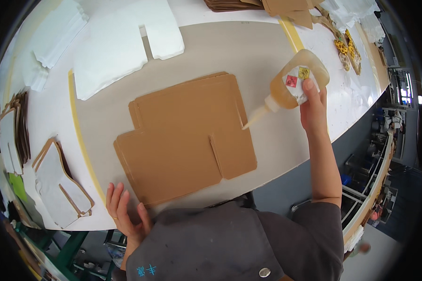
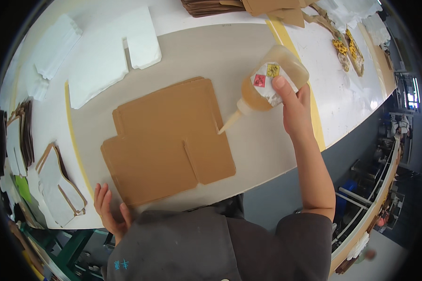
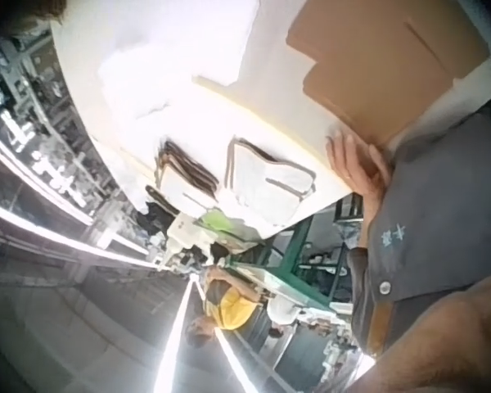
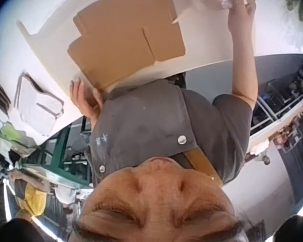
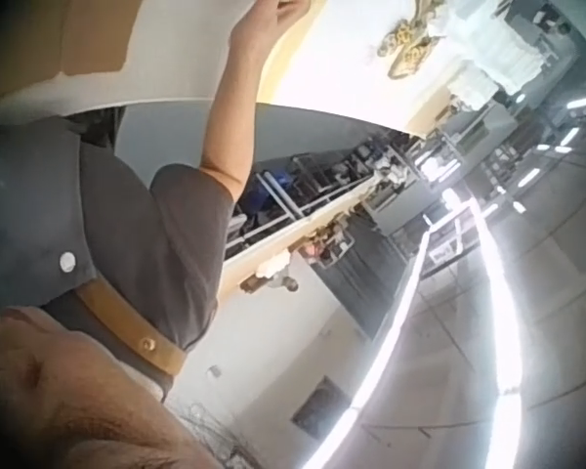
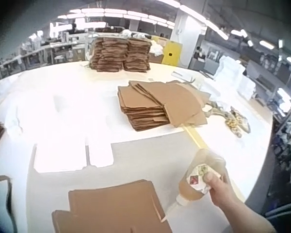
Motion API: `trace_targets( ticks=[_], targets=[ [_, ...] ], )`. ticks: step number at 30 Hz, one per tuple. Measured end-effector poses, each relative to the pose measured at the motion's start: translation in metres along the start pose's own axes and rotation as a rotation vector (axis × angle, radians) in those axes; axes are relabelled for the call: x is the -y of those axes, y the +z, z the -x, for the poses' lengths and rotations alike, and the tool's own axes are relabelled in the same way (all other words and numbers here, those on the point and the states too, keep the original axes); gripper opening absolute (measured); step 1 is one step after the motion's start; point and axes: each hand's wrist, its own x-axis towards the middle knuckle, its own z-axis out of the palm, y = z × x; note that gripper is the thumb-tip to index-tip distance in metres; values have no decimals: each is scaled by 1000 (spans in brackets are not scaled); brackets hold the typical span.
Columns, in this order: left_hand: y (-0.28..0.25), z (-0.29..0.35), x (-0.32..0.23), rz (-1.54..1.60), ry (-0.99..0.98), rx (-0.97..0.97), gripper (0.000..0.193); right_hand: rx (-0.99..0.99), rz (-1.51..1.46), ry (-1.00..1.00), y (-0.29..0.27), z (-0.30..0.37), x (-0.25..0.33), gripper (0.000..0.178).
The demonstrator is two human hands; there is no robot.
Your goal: Apply adhesive from a nozzle bottle onto a custom-cut piece of brown leather backing and press structural white linings onto the surface.
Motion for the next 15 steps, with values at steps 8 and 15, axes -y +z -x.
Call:
trace_targets(
  ticks=[8, 15],
  targets=[
    [-2, -2, -1, -4, 34, 14, 39, -141, -32, 23, -49, 110, -16, 73],
    [0, -3, -3, 33, 40, 6, 39, -234, -58, -131, -34, 169, -28, 89]
  ],
)
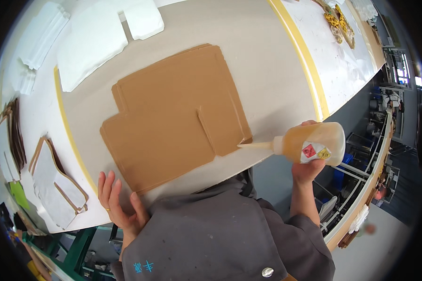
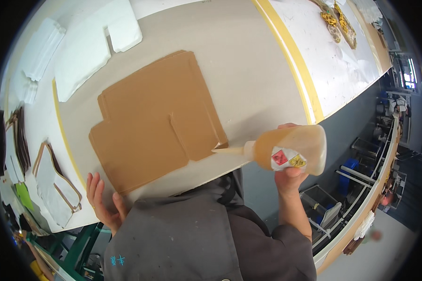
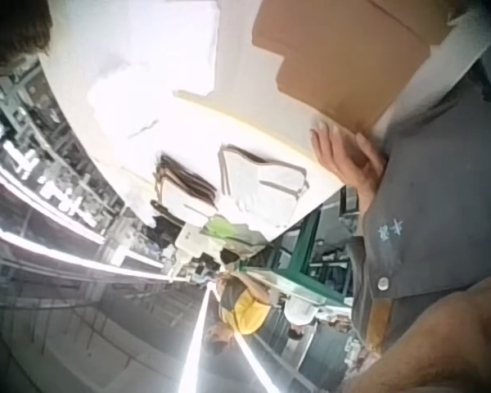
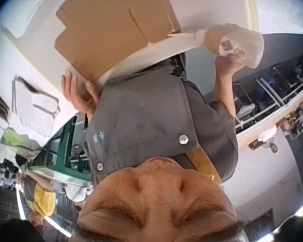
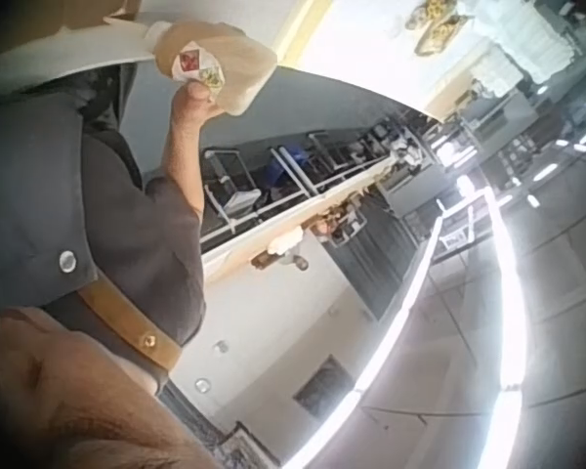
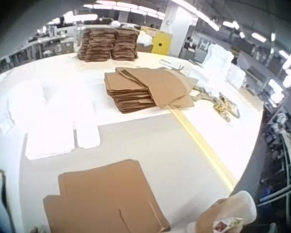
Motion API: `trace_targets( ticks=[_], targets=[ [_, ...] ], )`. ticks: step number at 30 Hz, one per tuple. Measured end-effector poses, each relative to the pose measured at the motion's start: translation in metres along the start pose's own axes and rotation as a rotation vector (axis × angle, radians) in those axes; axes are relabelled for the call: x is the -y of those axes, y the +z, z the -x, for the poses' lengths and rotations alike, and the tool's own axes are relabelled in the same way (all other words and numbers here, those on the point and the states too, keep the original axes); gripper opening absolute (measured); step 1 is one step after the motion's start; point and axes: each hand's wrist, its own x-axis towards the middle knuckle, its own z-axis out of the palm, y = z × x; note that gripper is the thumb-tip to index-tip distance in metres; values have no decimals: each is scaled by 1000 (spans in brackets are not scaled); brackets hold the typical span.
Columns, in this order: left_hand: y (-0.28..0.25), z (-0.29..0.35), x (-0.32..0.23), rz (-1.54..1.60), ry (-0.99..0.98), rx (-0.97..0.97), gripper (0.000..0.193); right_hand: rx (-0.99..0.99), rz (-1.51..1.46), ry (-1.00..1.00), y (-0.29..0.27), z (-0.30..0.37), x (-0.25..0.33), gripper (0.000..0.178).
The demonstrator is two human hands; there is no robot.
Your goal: Apply adhesive from a nozzle bottle onto a custom-cut piece of brown leather backing and press structural white linings onto the surface.
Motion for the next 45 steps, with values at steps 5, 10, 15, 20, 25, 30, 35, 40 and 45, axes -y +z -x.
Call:
trace_targets(
  ticks=[5, 10, 15, 20, 25, 30, 35, 40, 45],
  targets=[
    [-2, 2, 1, 20, -17, -2, 39, 212, -68, -20, 25, -5, -4, 91],
    [-2, 3, 1, 20, -28, 3, 39, 269, -78, -53, 55, -51, 5, 93],
    [-3, 3, 0, 20, -34, -1, 41, 390, 74, -124, 79, -97, 4, 93],
    [-2, 2, 1, 22, -50, 1, 40, 385, 145, -19, 63, -97, 1, 95],
    [-2, 1, 2, 35, -43, -2, 38, 449, -19, 133, 40, -78, -3, 94],
    [-2, 3, 5, 40, -21, 4, 36, 76, -382, 355, 45, -65, 15, 74],
    [-2, 3, 6, 33, -13, -4, 37, 167, -62, 43, 46, -44, 0, 74],
    [-4, 6, 7, 34, -25, -4, 37, 215, -52, 84, 69, -43, 6, 78],
    [-6, 6, 7, 20, -11, 8, 35, 338, 60, 72, 64, -54, 2, 83]
  ],
)
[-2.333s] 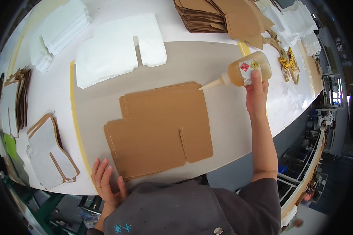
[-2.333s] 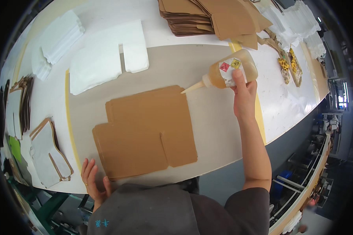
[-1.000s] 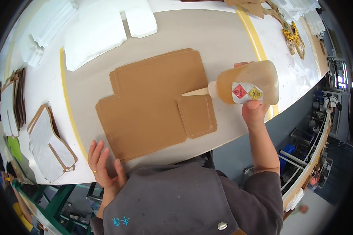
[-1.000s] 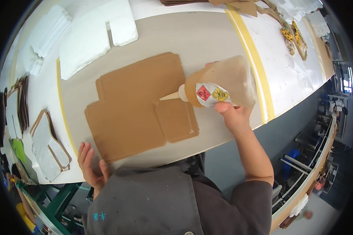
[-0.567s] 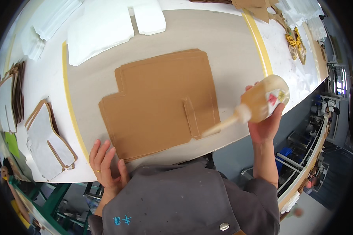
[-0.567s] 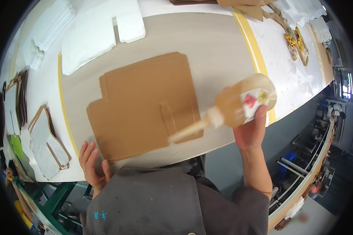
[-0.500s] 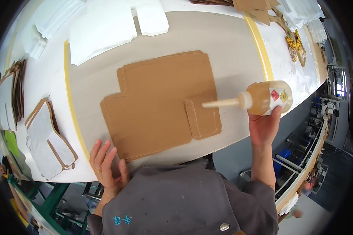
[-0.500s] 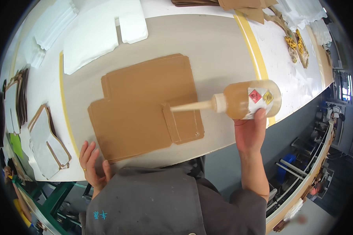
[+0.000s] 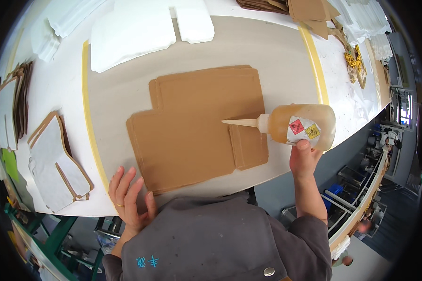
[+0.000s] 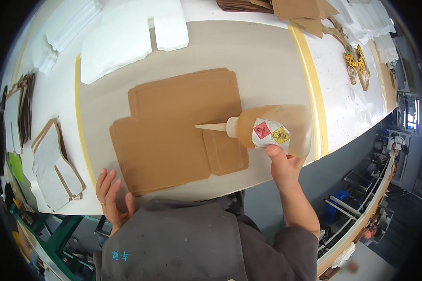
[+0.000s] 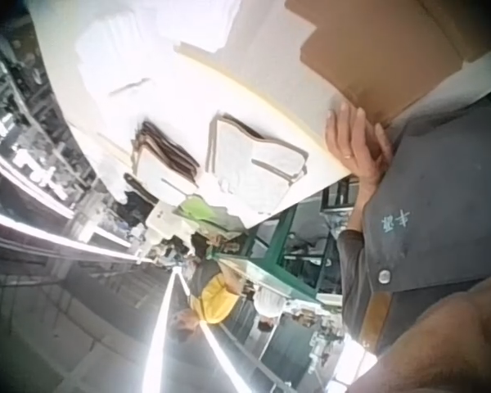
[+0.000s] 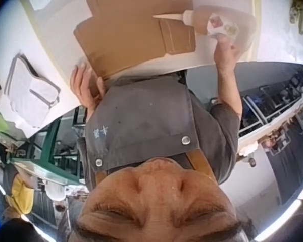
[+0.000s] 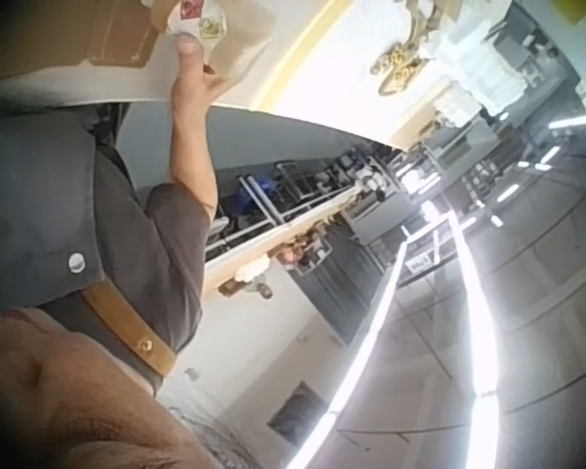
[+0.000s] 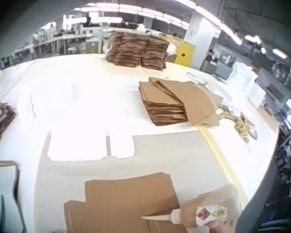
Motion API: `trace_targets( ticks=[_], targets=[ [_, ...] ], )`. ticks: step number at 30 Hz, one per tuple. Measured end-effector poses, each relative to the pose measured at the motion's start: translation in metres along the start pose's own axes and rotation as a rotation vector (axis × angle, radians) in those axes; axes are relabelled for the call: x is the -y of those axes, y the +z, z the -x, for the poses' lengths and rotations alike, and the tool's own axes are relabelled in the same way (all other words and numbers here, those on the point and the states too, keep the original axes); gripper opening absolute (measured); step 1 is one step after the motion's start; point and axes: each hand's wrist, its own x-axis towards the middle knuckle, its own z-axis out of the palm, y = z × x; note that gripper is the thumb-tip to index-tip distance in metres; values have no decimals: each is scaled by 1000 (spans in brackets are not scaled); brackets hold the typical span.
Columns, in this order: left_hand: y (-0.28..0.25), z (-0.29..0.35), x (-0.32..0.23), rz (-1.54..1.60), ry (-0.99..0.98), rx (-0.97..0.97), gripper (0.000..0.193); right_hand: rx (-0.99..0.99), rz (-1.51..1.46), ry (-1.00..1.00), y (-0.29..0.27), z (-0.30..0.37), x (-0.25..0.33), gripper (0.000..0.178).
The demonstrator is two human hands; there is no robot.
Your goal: Apply adhesive from a nozzle bottle onto a custom-cut piece of brown leather backing and press structural white linings onto the surface.
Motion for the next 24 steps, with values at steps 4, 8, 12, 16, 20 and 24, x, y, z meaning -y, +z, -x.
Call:
trace_targets(
  ticks=[4, 8, 12, 16, 20, 24],
  targets=[
    [0, -2, 0, -2, 7, -1, 35, -14, 73, 36, -17, 11, 1, 82],
    [2, 0, 1, 16, -2, -28, 38, -72, -29, 83, -17, 37, 8, 81],
    [0, 1, 2, 51, -8, -53, 42, -133, -14, 57, -13, 68, 3, 90],
    [0, 0, 1, 85, -24, -105, 45, -151, -38, 2, 15, 96, -1, 92],
    [-2, 2, 1, 139, 1, -110, 48, -33, 5, 2, 49, 106, -2, 99],
    [-3, 3, 2, 185, 16, -111, 52, 181, -83, -80, 81, 93, -3, 94]
  ],
)
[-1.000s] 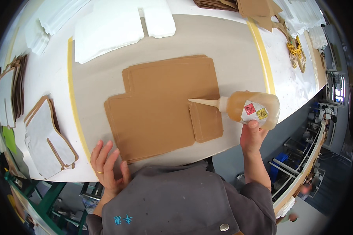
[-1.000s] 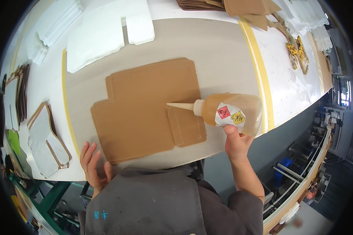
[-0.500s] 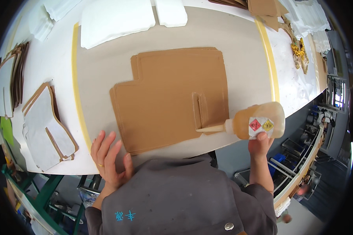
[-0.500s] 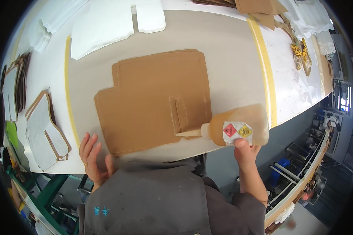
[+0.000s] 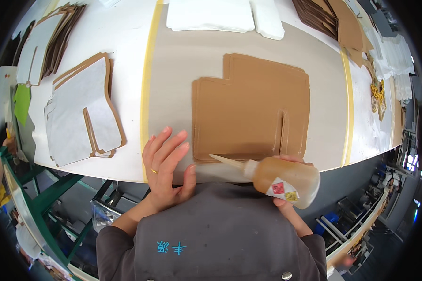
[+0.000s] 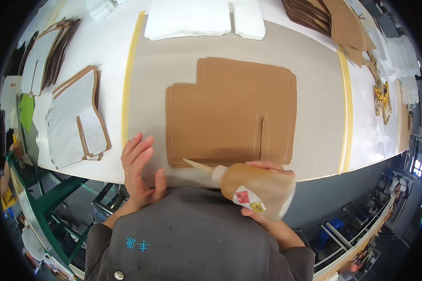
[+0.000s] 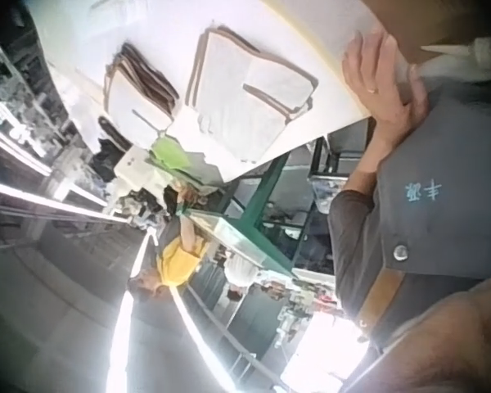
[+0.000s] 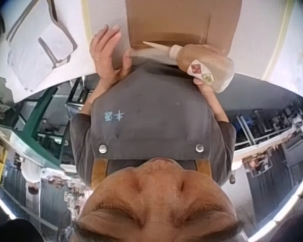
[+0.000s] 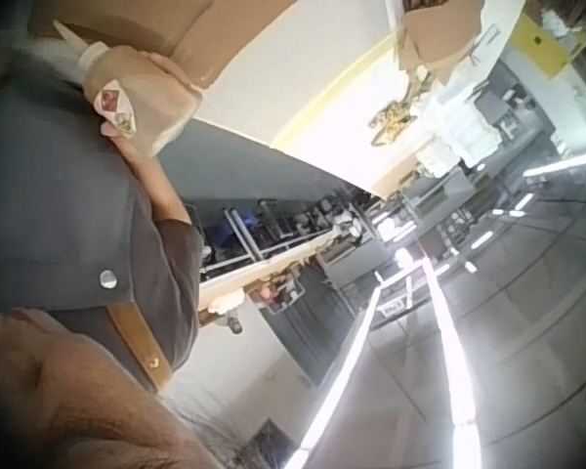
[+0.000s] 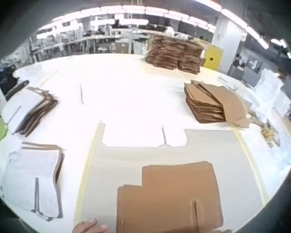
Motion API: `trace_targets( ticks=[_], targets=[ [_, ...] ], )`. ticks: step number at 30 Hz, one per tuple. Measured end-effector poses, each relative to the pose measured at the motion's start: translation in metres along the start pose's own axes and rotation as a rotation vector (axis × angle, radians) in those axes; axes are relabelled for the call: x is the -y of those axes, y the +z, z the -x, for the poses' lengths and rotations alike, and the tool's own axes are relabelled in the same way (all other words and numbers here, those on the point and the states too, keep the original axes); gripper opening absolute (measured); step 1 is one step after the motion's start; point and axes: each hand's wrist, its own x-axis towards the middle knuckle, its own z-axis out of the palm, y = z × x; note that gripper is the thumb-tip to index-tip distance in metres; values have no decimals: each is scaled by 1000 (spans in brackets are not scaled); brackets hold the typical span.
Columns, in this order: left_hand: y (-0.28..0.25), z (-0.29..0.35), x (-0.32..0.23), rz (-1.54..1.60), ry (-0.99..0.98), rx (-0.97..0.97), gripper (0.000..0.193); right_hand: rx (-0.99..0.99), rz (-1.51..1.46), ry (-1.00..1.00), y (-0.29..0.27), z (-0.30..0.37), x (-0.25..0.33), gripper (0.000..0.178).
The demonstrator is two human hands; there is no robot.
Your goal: Apply adhesive from a nozzle bottle onto a custom-cut piece of brown leather backing and press structural white linings onto the surface.
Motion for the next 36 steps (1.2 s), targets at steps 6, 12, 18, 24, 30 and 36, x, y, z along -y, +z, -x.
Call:
trace_targets(
  ticks=[6, 12, 18, 24, 30, 36],
  targets=[
    [-3, 0, 5, 112, -90, -14, 52, -397, -654, 236, 7, -47, 2, 74],
    [-22, -17, 2, 494, -332, 31, 54, -507, 326, 191, -192, -139, 41, 48],
    [-36, -54, 3, 203, -197, 149, 57, -56, 1478, 38, -157, -170, 48, 45],
    [-41, -99, 21, -6, -85, 112, 60, 406, 1054, -765, 49, -245, 31, 34],
    [-41, -154, 56, -72, -80, 75, 69, 565, 920, -883, 134, -292, -28, 17],
    [-27, -225, 91, -146, 115, 116, 81, 530, 140, 342, 126, -321, -6, 15]
  ],
)
